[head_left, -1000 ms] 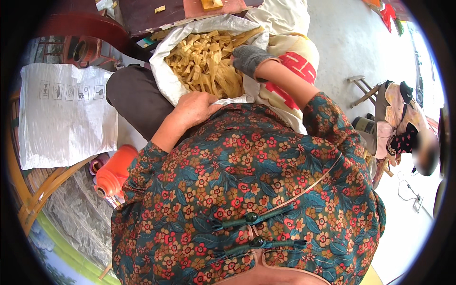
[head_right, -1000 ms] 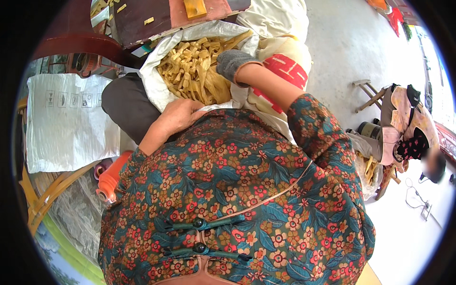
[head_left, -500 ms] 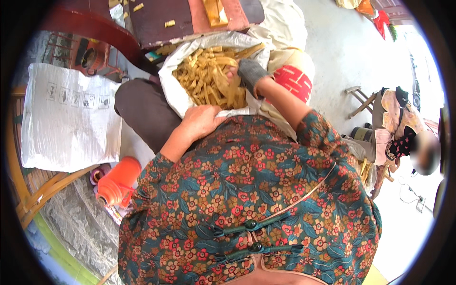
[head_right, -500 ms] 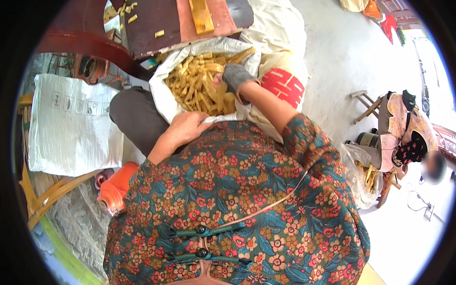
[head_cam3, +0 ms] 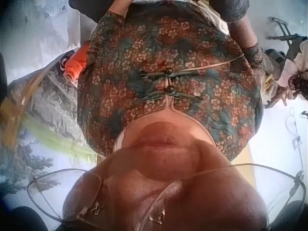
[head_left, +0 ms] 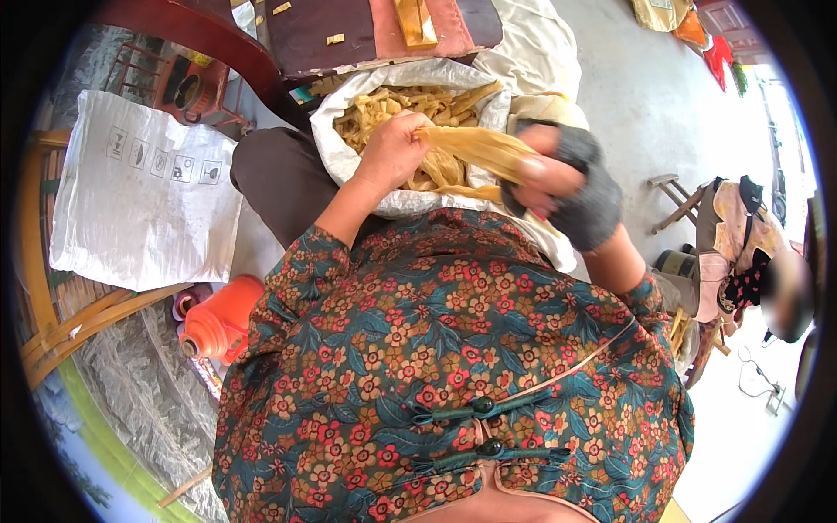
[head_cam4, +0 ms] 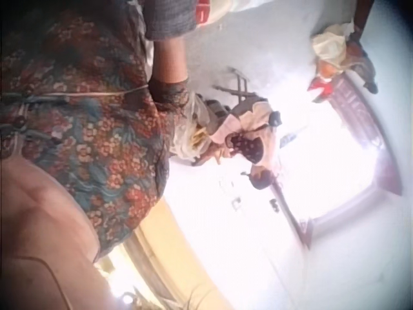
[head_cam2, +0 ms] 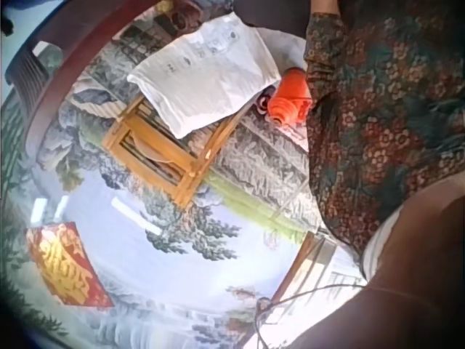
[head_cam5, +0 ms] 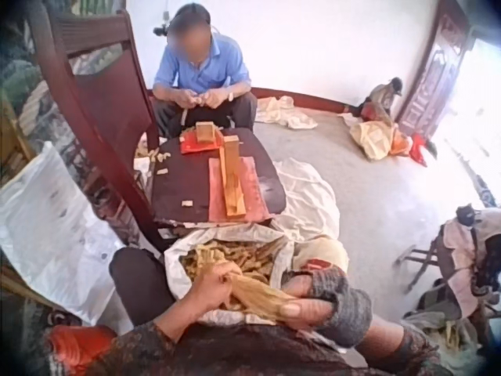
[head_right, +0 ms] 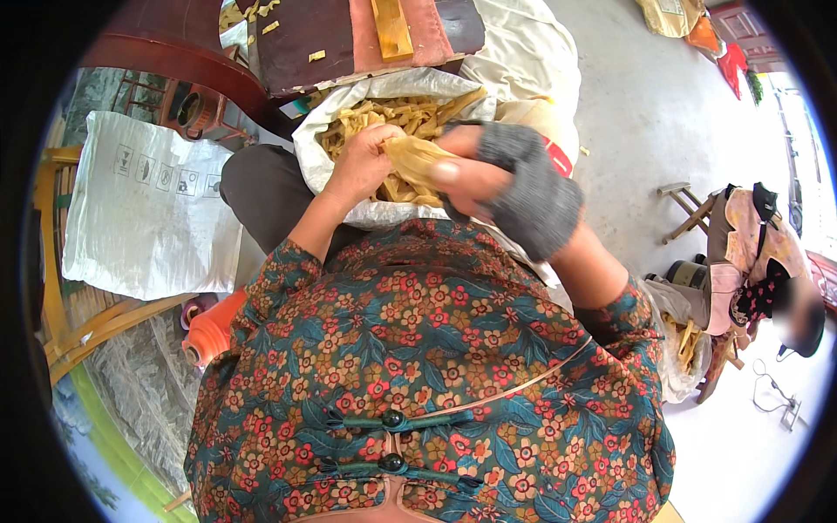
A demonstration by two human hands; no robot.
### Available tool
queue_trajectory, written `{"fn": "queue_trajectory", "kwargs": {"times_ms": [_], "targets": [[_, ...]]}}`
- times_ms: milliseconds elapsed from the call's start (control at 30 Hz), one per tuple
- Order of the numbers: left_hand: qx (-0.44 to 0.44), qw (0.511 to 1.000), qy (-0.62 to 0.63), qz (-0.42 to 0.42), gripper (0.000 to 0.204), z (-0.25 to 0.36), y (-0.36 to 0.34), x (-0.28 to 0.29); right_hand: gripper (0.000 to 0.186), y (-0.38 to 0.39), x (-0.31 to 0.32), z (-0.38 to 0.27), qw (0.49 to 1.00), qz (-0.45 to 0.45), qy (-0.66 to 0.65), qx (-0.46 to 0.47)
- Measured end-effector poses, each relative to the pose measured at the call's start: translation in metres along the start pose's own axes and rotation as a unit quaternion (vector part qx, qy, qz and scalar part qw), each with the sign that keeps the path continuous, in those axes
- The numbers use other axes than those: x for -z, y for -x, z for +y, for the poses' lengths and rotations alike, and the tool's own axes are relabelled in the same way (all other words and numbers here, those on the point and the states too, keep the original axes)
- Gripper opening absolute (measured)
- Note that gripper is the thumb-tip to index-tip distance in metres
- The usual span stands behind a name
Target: The person sits on the floor and repeatedly pulls long yellow strips from a white sack, tears them into smaller pieces by hand, and places the pieces into a white sack. Other people are also seated on the floor in the background performing similar tasks.
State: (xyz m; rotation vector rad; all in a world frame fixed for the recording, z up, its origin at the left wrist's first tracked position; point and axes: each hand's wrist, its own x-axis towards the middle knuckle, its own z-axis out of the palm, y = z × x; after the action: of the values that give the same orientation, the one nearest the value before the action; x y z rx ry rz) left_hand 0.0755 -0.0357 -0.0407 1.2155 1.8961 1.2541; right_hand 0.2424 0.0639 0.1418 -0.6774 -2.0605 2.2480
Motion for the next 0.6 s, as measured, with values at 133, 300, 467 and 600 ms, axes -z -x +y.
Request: {"fn": "queue_trajectory", "kwargs": {"times_ms": [133, 300, 467, 600], "targets": [[0.022, 0.999, 0.045, 0.009, 0.011, -0.027, -0.013, 0.003, 0.035, 0.02, 0.023, 0.002, 0.944, -0.193, -0.108, 0.244], [0.14, 0.962, 0.225, 0.065, 0.023, -0.042, -0.016, 0.024, 0.036, 0.023, -0.003, -0.005, 0.78, -0.34, -0.172, 0.497], [0.08, 0.906, 0.408, 0.083, 0.036, 0.018, -0.012, 0.051, 0.03, 0.008, 0.017, 0.008, 0.944, -0.243, 0.073, 0.209], [-0.053, 0.927, 0.363, 0.08, 0.036, 0.062, -0.008, 0.082, 0.032, -0.048, 0.01, 0.055, 0.926, -0.02, 0.377, 0.018]]}}
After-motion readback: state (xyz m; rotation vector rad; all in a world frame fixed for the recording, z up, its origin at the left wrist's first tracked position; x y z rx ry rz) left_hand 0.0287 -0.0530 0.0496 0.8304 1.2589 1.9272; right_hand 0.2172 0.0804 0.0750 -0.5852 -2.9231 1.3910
